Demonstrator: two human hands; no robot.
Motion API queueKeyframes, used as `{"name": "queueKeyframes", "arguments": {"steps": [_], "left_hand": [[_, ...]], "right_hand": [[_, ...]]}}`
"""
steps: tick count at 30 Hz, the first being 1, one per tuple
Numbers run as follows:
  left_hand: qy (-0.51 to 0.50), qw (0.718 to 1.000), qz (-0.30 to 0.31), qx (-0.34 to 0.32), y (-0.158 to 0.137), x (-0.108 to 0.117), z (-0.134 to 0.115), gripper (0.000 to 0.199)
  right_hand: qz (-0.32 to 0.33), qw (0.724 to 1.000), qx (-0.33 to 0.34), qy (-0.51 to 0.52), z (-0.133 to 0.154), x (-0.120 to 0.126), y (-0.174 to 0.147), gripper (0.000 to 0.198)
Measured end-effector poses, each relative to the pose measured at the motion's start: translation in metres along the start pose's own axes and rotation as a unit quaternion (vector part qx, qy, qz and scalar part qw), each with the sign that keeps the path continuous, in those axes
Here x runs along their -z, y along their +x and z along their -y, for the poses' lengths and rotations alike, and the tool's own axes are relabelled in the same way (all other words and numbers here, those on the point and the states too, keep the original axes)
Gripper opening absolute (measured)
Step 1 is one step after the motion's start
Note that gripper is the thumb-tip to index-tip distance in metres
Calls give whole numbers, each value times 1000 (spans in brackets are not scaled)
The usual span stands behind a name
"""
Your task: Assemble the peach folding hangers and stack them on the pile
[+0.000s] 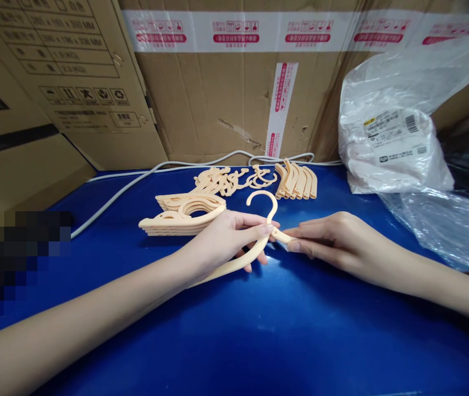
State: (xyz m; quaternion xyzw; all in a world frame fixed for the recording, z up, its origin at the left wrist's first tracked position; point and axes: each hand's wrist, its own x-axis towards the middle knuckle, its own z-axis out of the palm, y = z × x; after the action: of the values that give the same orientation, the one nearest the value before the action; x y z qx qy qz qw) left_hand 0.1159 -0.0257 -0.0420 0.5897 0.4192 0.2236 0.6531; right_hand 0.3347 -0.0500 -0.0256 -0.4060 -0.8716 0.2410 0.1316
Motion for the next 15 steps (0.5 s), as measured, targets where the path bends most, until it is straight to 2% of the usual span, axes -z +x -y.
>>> {"name": "queueKeyframes", "arguments": {"steps": [6, 15], "left_hand": [[7, 1000, 5, -29, 2, -1, 2, 23], [-8, 1000, 0, -22, 2, -5, 0, 23]], "right_hand": [[-12, 1000, -7, 12, -1, -4, -1, 37], [-14, 999, -34, 16, -2, -7, -2, 40]]}}
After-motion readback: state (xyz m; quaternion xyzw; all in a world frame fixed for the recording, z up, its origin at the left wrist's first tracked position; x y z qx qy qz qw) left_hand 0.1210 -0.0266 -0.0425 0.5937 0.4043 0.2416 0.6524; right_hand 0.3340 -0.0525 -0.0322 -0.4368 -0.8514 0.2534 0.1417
